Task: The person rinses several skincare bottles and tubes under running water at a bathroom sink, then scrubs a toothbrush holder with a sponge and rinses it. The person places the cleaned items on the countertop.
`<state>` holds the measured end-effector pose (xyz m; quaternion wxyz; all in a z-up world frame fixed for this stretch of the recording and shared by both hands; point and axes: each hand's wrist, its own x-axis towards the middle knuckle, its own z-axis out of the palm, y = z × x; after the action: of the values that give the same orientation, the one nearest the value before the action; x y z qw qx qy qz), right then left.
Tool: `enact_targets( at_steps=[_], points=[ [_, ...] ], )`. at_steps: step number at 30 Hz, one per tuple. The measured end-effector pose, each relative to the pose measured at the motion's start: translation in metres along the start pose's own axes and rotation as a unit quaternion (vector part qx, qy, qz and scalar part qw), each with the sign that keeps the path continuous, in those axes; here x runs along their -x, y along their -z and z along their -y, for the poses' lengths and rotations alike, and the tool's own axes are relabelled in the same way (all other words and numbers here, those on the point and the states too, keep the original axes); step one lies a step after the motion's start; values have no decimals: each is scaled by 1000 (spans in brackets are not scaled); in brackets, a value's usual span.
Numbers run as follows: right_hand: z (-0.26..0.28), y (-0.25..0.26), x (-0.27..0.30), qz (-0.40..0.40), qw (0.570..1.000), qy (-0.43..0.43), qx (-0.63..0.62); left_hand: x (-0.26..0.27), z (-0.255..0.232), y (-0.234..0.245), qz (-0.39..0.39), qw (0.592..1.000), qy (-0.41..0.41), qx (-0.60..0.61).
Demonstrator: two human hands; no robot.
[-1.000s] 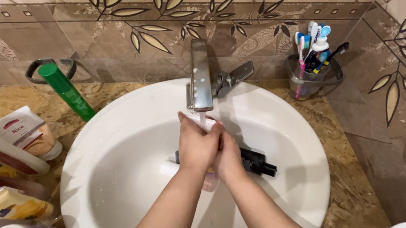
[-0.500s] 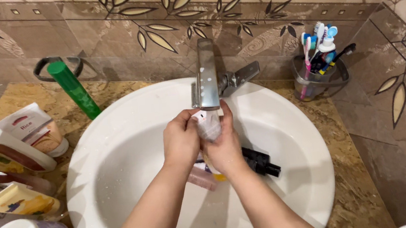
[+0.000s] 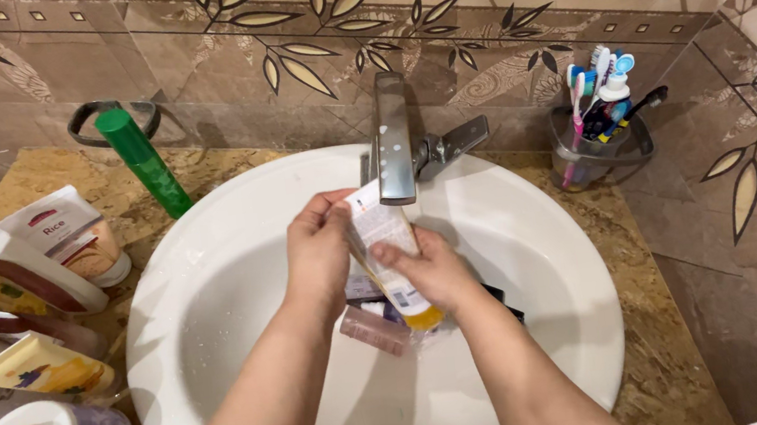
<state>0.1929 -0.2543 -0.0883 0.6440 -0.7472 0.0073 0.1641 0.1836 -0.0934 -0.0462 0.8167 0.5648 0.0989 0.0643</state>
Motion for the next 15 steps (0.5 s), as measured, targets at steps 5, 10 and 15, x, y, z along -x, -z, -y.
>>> enact_targets(
  at_steps=[5,10,15],
  points=[
    [-10,7,9,100,994,33,0,-2,-1,4,-32,999,-17,-21],
    [-1,-8,20,24,993,29,108,16,-2,-6,-87,989,54,-105],
    [4,-25,29,-18,972,55,229,34,-8,-12,-111,959,89,-246]
  ],
)
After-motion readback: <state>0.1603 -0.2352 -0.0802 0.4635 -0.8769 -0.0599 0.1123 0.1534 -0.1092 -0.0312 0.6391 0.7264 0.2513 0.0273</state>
